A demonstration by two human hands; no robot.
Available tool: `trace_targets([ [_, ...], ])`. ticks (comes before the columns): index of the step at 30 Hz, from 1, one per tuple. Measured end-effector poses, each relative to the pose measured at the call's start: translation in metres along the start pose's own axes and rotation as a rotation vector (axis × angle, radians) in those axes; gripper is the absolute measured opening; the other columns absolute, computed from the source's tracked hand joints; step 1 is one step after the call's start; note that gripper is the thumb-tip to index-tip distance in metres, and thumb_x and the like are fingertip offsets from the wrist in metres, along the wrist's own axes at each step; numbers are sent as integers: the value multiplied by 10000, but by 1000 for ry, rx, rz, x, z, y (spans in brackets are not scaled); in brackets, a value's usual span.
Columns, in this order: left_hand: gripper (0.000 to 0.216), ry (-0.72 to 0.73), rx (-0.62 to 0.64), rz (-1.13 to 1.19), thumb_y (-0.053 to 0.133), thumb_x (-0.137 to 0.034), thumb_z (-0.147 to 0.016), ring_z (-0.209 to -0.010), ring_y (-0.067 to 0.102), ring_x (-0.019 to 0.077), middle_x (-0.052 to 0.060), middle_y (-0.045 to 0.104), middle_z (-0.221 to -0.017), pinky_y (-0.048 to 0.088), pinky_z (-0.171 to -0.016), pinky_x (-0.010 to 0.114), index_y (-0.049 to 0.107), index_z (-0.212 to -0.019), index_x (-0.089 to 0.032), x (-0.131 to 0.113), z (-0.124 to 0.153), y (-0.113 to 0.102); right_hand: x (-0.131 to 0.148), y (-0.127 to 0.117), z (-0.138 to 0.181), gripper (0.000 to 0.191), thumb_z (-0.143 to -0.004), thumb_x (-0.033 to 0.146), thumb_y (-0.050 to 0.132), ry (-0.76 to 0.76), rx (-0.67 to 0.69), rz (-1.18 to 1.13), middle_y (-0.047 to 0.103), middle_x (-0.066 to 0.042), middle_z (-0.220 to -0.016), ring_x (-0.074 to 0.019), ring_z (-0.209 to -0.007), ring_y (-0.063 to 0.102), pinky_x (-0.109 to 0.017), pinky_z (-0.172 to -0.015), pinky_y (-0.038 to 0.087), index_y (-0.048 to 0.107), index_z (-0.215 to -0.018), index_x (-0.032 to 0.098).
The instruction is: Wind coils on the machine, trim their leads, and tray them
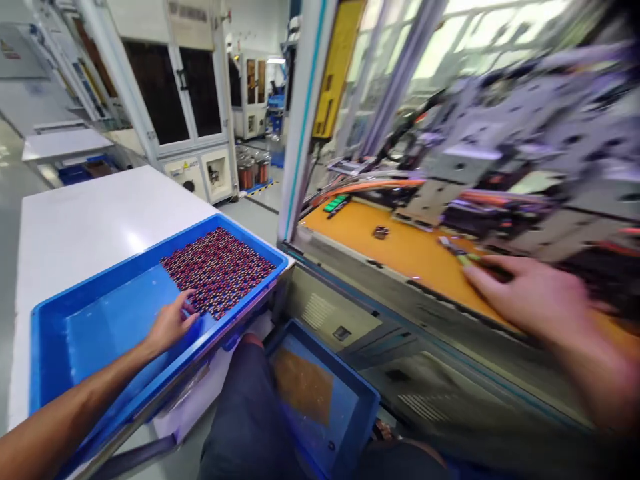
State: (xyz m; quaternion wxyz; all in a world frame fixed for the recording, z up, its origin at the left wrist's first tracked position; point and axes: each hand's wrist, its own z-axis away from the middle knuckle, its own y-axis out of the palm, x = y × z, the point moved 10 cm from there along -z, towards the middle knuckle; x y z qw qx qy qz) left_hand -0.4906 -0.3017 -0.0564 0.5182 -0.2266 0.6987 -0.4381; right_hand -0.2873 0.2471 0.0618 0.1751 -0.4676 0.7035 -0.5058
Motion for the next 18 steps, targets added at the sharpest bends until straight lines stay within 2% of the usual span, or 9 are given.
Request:
trace_targets([
  [2, 527, 84, -53, -6, 573, -375, -764, -587, 621, 205, 35, 703, -799, 495, -610, 328, 530, -1245, -163, -39, -14, -16, -6, -3, -2, 387, -899, 381, 602, 57, 29, 46, 700, -240, -1032, -285, -964, 664, -385, -760, 466, 721, -1049, 45],
  [5, 551, 276, -82, 38, 595, -379, -809, -773, 644, 225, 76, 694, -1012, 500, -798, 379, 513, -1318, -183, -132, -42, -22, -2, -2, -2, 284, -909, 338, 637, 68, 65, 76, 685, -128, -1092, -223, -998, 644, -389, -893, 495, 673, -1081, 115],
  [7, 518, 407, -48, 94, 629, -343, -824, -944, 637, 234, 66, 677, -1106, 468, -928, 386, 532, -1318, -223, -205, -64, -10, 3, -2, -1, 241, -926, 327, 632, 52, 86, 79, 664, -83, -1102, -204, -1013, 630, -417, -930, 500, 647, -1072, 135],
  [9, 472, 490, 7, 157, 676, -292, -815, -1044, 619, 238, 66, 674, -1127, 452, -986, 391, 576, -1271, -224, -272, -88, 11, 9, -3, 2, 230, -949, 340, 604, 30, 103, 70, 651, -73, -1100, -198, -1014, 624, -419, -931, 506, 638, -1062, 142],
  [11, 389, 514, 64, 224, 650, -293, -864, -1073, 611, 238, 86, 652, -1165, 474, -977, 439, 587, -1234, -191, -323, -116, 33, 12, -5, 6, 238, -959, 351, 588, 12, 110, 59, 642, -74, -1104, -199, -1013, 619, -418, -923, 510, 632, -1062, 142],
  [14, 342, 501, 176, 343, 580, -327, -927, -1046, 626, 228, 101, 612, -1219, 538, -887, 452, 568, -1225, -160, -369, -149, 61, 15, -9, 10, 249, -965, 361, 577, -2, 102, 48, 631, -78, -1122, -203, -1026, 611, -419, -920, 511, 625, -1079, 144],
  [18, 336, 536, 380, 464, 587, -316, -924, -982, 647, 210, 95, 625, -1181, 567, -825, 412, 567, -1218, -152, -394, -158, 84, 16, -15, 9, 253, -961, 365, 584, -5, 70, 19, 635, -71, -1088, -200, -1000, 618, -413, -898, 519, 625, -1062, 136],
])
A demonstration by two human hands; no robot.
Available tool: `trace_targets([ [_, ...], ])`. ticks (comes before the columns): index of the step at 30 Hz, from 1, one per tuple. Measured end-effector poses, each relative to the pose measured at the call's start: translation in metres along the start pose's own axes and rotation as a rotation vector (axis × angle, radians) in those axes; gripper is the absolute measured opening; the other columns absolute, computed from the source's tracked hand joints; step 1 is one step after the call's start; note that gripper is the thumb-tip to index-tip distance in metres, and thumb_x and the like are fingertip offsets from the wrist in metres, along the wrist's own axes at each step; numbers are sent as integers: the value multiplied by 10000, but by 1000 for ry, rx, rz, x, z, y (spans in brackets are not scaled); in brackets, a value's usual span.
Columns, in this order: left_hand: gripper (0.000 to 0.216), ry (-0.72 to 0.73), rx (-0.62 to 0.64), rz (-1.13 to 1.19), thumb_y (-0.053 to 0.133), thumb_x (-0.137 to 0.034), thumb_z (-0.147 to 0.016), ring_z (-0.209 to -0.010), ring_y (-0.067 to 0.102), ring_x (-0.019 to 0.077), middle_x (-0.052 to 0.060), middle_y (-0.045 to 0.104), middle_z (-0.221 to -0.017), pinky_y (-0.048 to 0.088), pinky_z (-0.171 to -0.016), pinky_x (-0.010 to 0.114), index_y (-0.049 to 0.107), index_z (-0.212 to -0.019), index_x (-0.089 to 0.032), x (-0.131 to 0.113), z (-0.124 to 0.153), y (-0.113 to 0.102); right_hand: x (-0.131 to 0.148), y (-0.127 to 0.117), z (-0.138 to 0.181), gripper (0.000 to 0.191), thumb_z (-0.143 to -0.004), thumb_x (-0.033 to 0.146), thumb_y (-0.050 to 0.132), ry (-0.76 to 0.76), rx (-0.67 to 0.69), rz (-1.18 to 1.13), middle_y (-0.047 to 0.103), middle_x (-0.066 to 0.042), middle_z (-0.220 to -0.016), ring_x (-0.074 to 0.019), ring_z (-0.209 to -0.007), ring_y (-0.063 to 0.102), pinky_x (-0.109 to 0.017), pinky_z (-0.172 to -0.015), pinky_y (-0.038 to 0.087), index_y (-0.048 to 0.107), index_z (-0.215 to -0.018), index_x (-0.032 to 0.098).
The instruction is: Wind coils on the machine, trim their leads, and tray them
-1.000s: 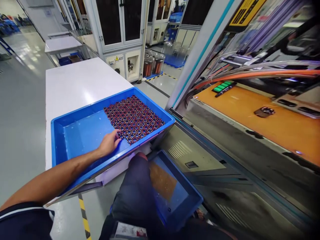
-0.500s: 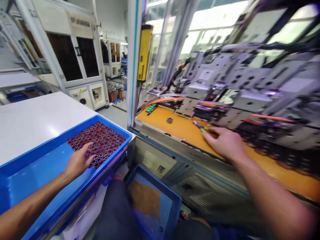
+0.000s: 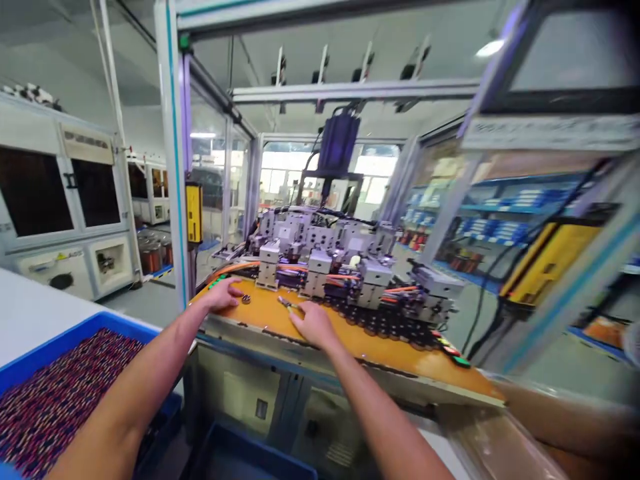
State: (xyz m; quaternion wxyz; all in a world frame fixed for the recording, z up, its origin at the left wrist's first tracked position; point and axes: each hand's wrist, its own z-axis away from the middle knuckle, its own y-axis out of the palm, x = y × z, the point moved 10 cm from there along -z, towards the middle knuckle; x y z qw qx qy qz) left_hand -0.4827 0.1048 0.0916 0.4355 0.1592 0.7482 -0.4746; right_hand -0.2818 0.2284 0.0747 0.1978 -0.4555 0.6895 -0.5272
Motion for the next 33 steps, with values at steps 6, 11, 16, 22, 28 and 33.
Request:
trace_targets([
  [6, 312, 76, 39, 105, 583, -318, -928, -949, 650, 198, 87, 635, -1146, 570, -804, 398, 582, -1188, -147, -9, 0, 8, 4, -6, -4, 248, -952, 365, 598, -35, -58, -106, 640, -68, -1084, -204, -1009, 617, -422, -910, 515, 632, -1049, 138],
  [11, 489, 135, -57, 276, 717, -197, -794, -898, 660, 173, 55, 656, -1022, 552, -856, 374, 521, -1240, -152, -31, 41, 11, -1, -6, -6, 242, -949, 359, 606, -48, -89, -185, 645, -65, -1065, -194, -974, 628, -412, -889, 528, 634, -1040, 137],
  [16, 583, 193, -174, 467, 707, -188, -750, -932, 676, 159, 97, 657, -1129, 553, -844, 303, 470, -1281, -183, -53, 150, 23, 16, -50, 18, 240, -946, 317, 591, -75, -321, -296, 639, -110, -1147, -239, -1098, 596, -462, -987, 476, 629, -1096, 134],
  [22, 472, 450, -340, 397, 679, -36, -772, -865, 695, 148, 81, 712, -1050, 585, -777, 256, 586, -1205, -198, -67, 257, 28, 109, -122, 151, 317, -981, 274, 499, -444, -401, -414, 654, -113, -1195, -204, -1004, 661, -343, -897, 541, 550, -1279, 180],
  [28, 661, 597, -293, 259, 666, 51, -725, -900, 665, 156, 81, 694, -1035, 587, -738, 250, 532, -1318, -208, -75, 288, 39, 163, -98, 223, 223, -972, 80, 427, -651, -193, -298, 731, -72, -905, -157, -800, 696, -271, -763, 546, 633, -1051, 119],
  [33, 722, 506, -251, 404, 730, 28, -707, -881, 686, 144, 74, 697, -1053, 591, -781, 242, 505, -1345, -222, -65, 288, 46, 152, -72, 230, 295, -979, 114, 409, -575, 68, -524, 642, -5, -621, -117, -519, 585, -238, -498, 420, 637, -804, 178],
])
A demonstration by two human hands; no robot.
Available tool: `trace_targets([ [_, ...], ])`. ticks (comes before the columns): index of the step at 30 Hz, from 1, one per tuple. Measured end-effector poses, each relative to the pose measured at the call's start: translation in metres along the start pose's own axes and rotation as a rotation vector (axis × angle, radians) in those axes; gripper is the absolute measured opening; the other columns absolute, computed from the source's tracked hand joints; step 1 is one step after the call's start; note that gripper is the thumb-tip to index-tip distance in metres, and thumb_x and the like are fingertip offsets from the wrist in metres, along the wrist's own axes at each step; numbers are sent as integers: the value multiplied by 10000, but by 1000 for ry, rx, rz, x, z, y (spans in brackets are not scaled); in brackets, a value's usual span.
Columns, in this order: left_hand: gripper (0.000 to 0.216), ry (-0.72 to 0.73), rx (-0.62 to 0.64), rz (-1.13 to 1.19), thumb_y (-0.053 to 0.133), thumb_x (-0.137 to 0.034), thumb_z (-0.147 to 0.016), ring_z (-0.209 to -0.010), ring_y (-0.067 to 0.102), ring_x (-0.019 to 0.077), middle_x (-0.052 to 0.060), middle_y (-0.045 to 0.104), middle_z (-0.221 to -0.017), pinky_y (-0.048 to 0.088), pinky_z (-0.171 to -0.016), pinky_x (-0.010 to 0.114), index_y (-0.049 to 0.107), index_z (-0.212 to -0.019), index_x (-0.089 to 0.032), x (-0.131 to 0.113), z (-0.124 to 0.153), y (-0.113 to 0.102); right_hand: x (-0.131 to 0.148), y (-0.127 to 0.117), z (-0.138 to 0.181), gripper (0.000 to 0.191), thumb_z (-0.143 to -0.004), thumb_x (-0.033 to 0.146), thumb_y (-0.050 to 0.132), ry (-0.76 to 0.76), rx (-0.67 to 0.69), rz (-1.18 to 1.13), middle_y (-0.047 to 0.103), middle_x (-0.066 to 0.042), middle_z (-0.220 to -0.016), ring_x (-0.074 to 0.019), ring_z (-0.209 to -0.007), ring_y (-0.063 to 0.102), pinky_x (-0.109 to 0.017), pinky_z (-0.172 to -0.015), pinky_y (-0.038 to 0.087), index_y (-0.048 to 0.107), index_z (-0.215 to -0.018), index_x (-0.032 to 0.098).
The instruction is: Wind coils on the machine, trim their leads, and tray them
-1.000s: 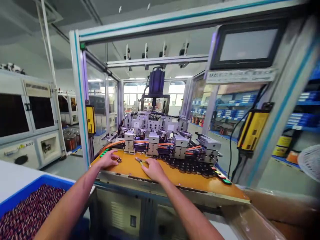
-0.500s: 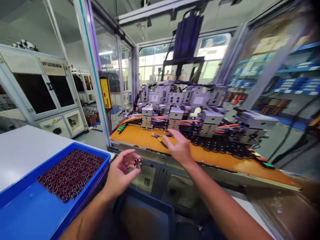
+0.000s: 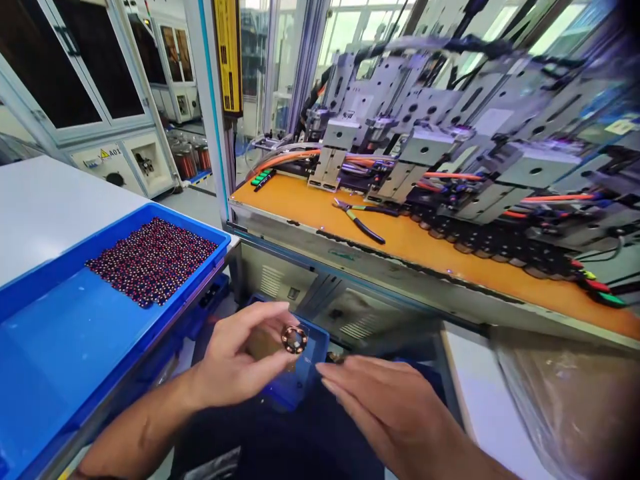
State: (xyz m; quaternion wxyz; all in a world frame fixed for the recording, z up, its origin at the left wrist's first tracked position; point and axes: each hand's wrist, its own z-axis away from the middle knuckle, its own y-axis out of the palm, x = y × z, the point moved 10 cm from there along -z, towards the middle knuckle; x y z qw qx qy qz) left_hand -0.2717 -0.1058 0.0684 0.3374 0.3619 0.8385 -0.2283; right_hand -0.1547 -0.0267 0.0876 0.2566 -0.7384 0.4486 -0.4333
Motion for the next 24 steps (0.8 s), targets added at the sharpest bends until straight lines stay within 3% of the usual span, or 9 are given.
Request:
trace_targets([
  [3, 714, -101, -30, 158, 729, 33, -720, -881, 698, 124, 58, 691, -1059, 593, -786, 208, 496, -1337, -242, 10, 2, -1, -3, 3, 10, 214, -961, 95, 462, 38, 78, -235, 598, 29, -576, -102, -508, 558, -228, -527, 410, 653, -929, 188],
  [5, 698, -124, -13, 224, 714, 38, -737, -897, 698, 120, 55, 687, -1072, 593, -792, 200, 496, -1335, -249, 11, 2, 2, -12, 9, 12, 164, -940, 110, 534, 106, 132, -423, 643, 18, -686, -91, -556, 565, -211, -561, 430, 656, -1003, 200],
  [8, 719, -98, 57, 206, 685, 54, -756, -973, 691, 139, 67, 686, -1119, 585, -856, 225, 471, -1368, -257, 7, 4, 8, -46, 19, 12, 144, -853, 219, 701, 393, 62, -710, 647, -19, -908, -80, -624, 553, -192, -573, 447, 669, -993, 209],
  [12, 775, -65, 166, 157, 638, 81, -772, -1075, 671, 175, 91, 669, -1211, 566, -945, 278, 414, -1427, -267, 4, 9, 18, -70, 56, 15, 308, -739, 390, 802, 760, 31, -1149, 556, 16, -727, -81, -598, 480, -188, -540, 394, 602, -807, 166],
  [15, 779, -69, 176, 185, 616, 91, -781, -1123, 654, 182, 97, 661, -1242, 554, -969, 280, 399, -1440, -264, 5, 11, 22, -65, 74, 11, 353, -770, 414, 782, 774, 26, -1319, 520, 37, -656, -65, -562, 440, -185, -535, 350, 542, -723, 160],
  [18, 780, -76, 106, 243, 670, 77, -756, -1032, 684, 154, 77, 684, -1181, 577, -900, 239, 434, -1412, -273, 7, 10, 21, -60, 78, 9, 327, -804, 390, 764, 716, -49, -1382, 521, 34, -655, -78, -601, 461, -199, -577, 365, 542, -724, 164],
  [24, 697, -226, -26, 466, 729, 8, -750, -862, 700, 106, 42, 701, -1065, 590, -774, 190, 507, -1337, -297, 24, 8, 18, -50, 87, 22, 310, -885, 380, 674, 728, -301, -1617, 488, 32, -695, -78, -575, 451, -220, -560, 363, 515, -721, 170],
])
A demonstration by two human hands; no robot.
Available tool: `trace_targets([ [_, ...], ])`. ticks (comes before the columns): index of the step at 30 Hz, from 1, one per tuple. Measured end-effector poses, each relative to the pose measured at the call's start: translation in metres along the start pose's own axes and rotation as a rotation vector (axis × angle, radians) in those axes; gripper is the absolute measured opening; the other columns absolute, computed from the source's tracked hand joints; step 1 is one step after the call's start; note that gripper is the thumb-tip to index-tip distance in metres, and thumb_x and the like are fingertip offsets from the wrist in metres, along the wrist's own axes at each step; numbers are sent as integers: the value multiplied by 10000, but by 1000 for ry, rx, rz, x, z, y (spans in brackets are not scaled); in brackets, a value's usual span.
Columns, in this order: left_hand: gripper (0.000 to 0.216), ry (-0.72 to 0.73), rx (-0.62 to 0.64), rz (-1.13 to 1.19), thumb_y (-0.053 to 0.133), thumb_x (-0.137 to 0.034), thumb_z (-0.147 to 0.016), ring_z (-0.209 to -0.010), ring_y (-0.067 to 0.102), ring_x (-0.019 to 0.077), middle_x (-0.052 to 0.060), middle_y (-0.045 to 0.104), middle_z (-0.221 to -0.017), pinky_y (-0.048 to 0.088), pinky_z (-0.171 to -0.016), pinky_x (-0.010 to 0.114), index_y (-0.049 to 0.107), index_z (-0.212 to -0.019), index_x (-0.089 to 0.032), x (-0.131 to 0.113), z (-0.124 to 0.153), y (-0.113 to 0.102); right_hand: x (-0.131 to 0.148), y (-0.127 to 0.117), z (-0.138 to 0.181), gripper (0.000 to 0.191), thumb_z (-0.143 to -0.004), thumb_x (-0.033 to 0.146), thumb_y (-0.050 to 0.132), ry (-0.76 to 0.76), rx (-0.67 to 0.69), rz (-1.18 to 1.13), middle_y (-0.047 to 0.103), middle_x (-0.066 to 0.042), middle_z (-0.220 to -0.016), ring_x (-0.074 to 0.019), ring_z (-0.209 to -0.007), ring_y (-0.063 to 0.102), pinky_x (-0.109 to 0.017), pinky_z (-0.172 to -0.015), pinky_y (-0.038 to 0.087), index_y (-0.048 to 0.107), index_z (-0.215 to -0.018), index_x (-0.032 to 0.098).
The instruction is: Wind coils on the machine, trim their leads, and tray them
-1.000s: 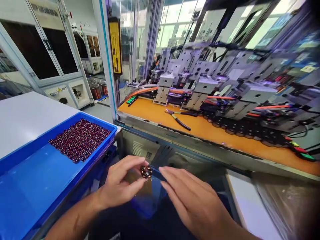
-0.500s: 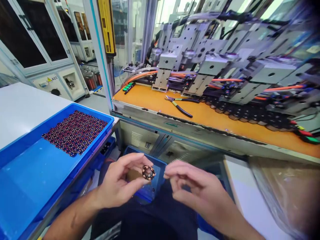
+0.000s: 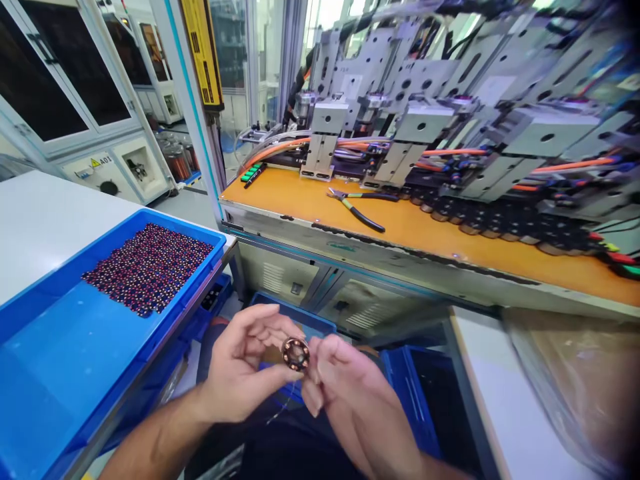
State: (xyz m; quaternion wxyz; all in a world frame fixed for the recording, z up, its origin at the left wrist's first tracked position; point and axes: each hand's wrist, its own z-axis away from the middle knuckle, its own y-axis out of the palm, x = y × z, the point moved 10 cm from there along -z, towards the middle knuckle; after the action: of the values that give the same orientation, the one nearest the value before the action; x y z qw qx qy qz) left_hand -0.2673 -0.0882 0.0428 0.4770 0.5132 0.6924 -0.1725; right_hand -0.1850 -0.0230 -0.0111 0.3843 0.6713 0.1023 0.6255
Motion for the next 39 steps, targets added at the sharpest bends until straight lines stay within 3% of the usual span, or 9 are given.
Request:
trace_targets([
  [3, 691, -34, 8, 33, 728, -1, -759, -852, 701, 101, 44, 699, -1080, 586, -781, 191, 501, -1338, -303, 3, 0, -1, -2, -5, 5, 278, -902, 384, 654, 4, 9, 44, 498, 21, -741, -85, -607, 461, -225, -572, 372, 537, -763, 174],
  [7, 726, 10, 87, -101, 695, 13, -782, -925, 697, 129, 57, 699, -1102, 586, -824, 227, 448, -1385, -305, -2, 3, 5, 15, -6, 2, 260, -823, 365, 758, 2, 44, 264, 496, 24, -839, -103, -747, 469, -234, -695, 389, 564, -888, 204],
  [11, 726, 91, 156, -273, 691, -3, -790, -1018, 680, 173, 89, 693, -1123, 569, -900, 280, 429, -1413, -268, -9, 7, 9, 26, 3, -5, 279, -812, 343, 757, 20, 86, 380, 489, 25, -811, -113, -756, 452, -237, -697, 373, 525, -793, 189],
  [14, 712, 97, 152, -294, 689, -12, -794, -1038, 673, 187, 102, 693, -1137, 565, -922, 309, 434, -1410, -260, -9, 10, 8, 19, 4, -6, 282, -845, 360, 721, 62, 63, 346, 478, 20, -797, -116, -733, 448, -239, -660, 363, 513, -766, 187],
  [20, 656, -91, 59, 46, 657, 17, -811, -905, 722, 153, 63, 705, -1123, 610, -802, 280, 478, -1350, -311, 7, 8, 2, 0, -9, 0, 320, -856, 433, 693, 29, -90, 184, 496, 2, -742, -138, -734, 453, -266, -708, 383, 549, -722, 181],
  [25, 351, -260, 35, 239, 718, -56, -787, -906, 731, 182, 87, 720, -1130, 607, -778, 285, 686, -1093, -227, 26, 7, 0, 8, -13, 4, 291, -882, 448, 653, -4, -50, 220, 536, -6, -755, -139, -731, 487, -270, -723, 404, 588, -786, 182],
  [28, 330, -303, 68, 234, 741, -118, -780, -895, 714, 170, 94, 676, -1199, 590, -791, 293, 718, -1085, -241, 33, 7, 3, 27, -11, 3, 280, -901, 463, 628, -46, -14, 367, 549, -9, -800, -142, -753, 510, -268, -716, 421, 591, -861, 188],
  [31, 406, -328, 82, 187, 812, -158, -705, -893, 679, 165, 102, 625, -1210, 574, -787, 291, 729, -1094, -238, 37, 9, 6, 31, -6, -1, 298, -885, 434, 642, 36, 12, 533, 550, -1, -739, -130, -695, 511, -249, -645, 422, 550, -767, 176],
  [39, 312, -386, -51, -54, 825, -117, -673, -727, 634, 101, 67, 678, -962, 540, -639, 192, 778, -967, -209, 34, 10, -1, 30, 0, -1, 295, -863, 416, 622, 86, 47, 682, 534, 9, -700, -109, -646, 477, -233, -604, 399, 557, -724, 165],
])
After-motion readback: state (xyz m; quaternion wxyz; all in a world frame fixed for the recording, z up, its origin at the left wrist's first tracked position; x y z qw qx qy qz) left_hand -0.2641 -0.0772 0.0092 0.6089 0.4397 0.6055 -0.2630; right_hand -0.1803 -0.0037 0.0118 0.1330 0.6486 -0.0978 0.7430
